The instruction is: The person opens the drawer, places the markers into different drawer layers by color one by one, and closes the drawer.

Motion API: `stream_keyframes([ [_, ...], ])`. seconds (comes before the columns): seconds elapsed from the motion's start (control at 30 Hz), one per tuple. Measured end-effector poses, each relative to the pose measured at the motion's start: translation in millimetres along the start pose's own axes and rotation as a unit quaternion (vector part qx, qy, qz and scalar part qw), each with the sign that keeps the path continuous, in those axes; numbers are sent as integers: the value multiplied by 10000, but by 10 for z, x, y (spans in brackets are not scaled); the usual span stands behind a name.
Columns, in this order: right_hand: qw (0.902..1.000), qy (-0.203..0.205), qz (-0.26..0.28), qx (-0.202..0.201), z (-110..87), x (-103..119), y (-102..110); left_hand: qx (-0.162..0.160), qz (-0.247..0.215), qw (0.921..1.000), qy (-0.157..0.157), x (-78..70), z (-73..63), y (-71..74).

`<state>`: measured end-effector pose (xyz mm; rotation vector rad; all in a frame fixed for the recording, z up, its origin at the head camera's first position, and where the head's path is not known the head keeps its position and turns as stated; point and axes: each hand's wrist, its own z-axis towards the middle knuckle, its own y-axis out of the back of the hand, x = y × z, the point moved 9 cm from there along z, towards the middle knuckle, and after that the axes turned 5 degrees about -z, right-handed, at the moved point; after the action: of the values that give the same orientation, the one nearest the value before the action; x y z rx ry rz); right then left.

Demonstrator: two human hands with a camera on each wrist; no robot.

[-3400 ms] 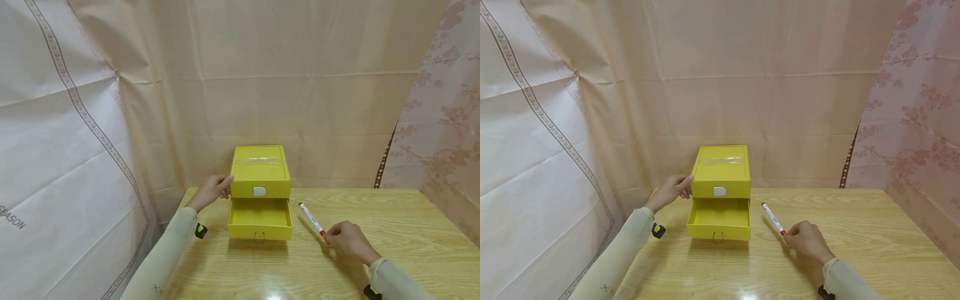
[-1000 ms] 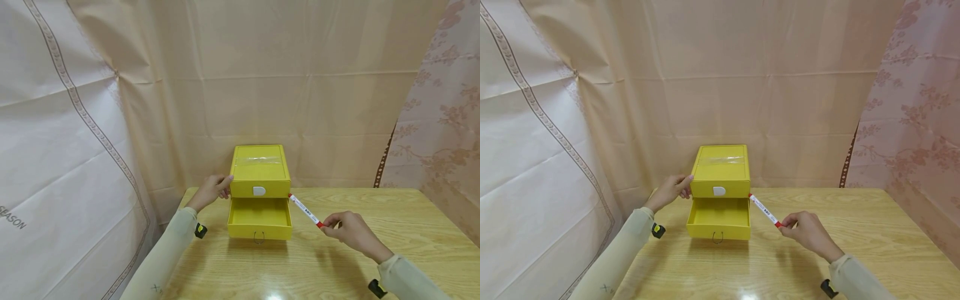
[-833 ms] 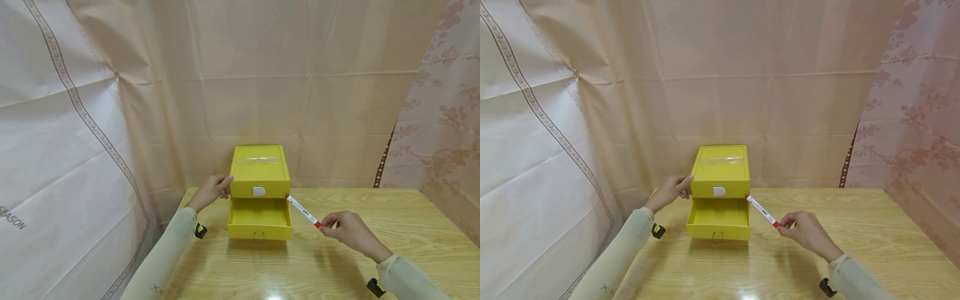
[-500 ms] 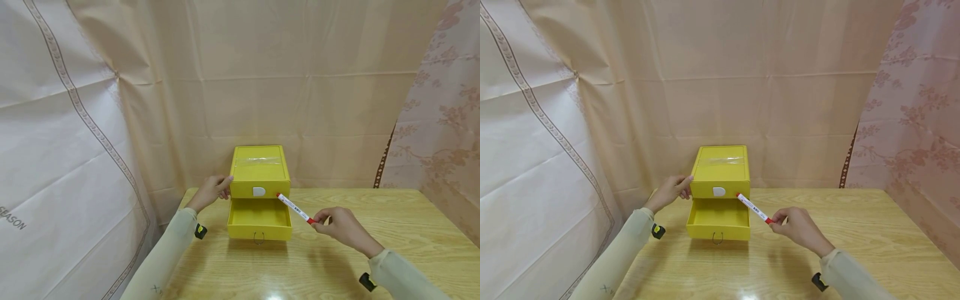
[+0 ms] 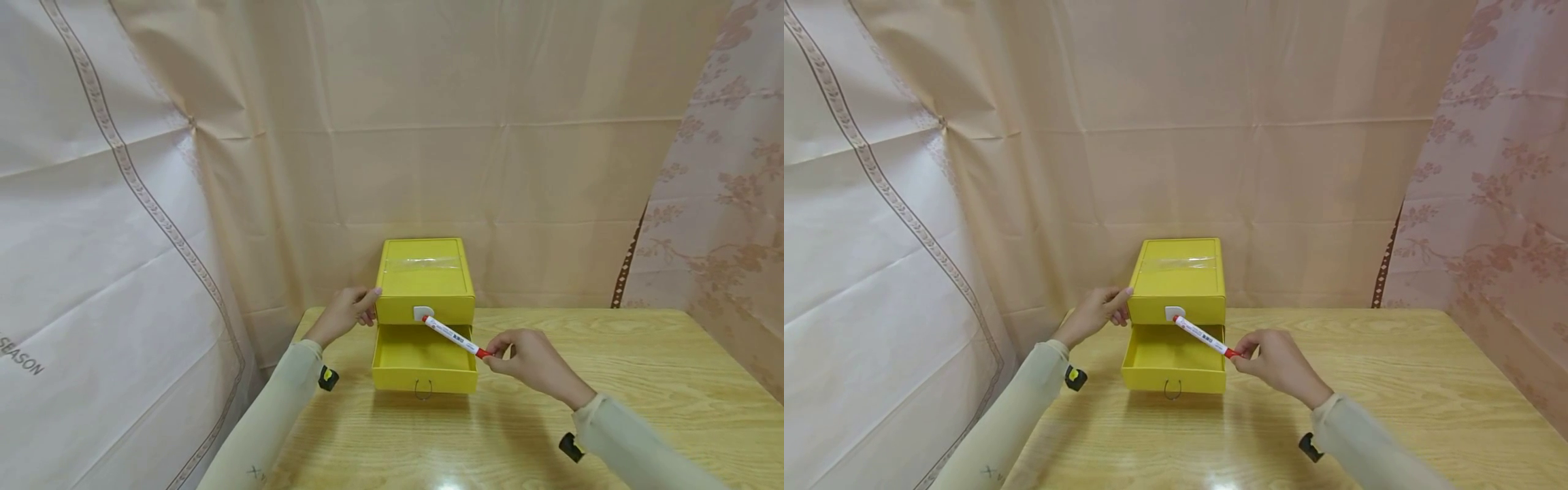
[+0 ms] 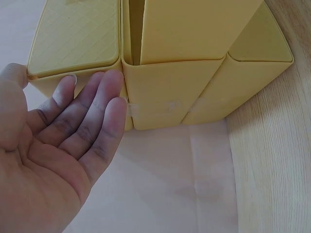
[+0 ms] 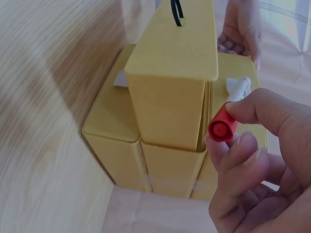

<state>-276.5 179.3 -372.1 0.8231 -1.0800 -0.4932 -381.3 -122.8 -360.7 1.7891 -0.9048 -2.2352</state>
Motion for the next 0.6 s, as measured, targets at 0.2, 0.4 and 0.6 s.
stream_keyframes([
  [0.2, 9998, 160, -55, 43, 101, 85, -86, 10, -7, 10000, -12, -7, 4, -4],
  [0.4, 9997, 240, -42, 86, 184, 138, -183, 22, -59, 10000, 1, -5, 3, -9],
  [0.6, 9995, 288, -16, 149, 242, 190, -248, -6, -24, 10000, -39, -9, -6, -2],
])
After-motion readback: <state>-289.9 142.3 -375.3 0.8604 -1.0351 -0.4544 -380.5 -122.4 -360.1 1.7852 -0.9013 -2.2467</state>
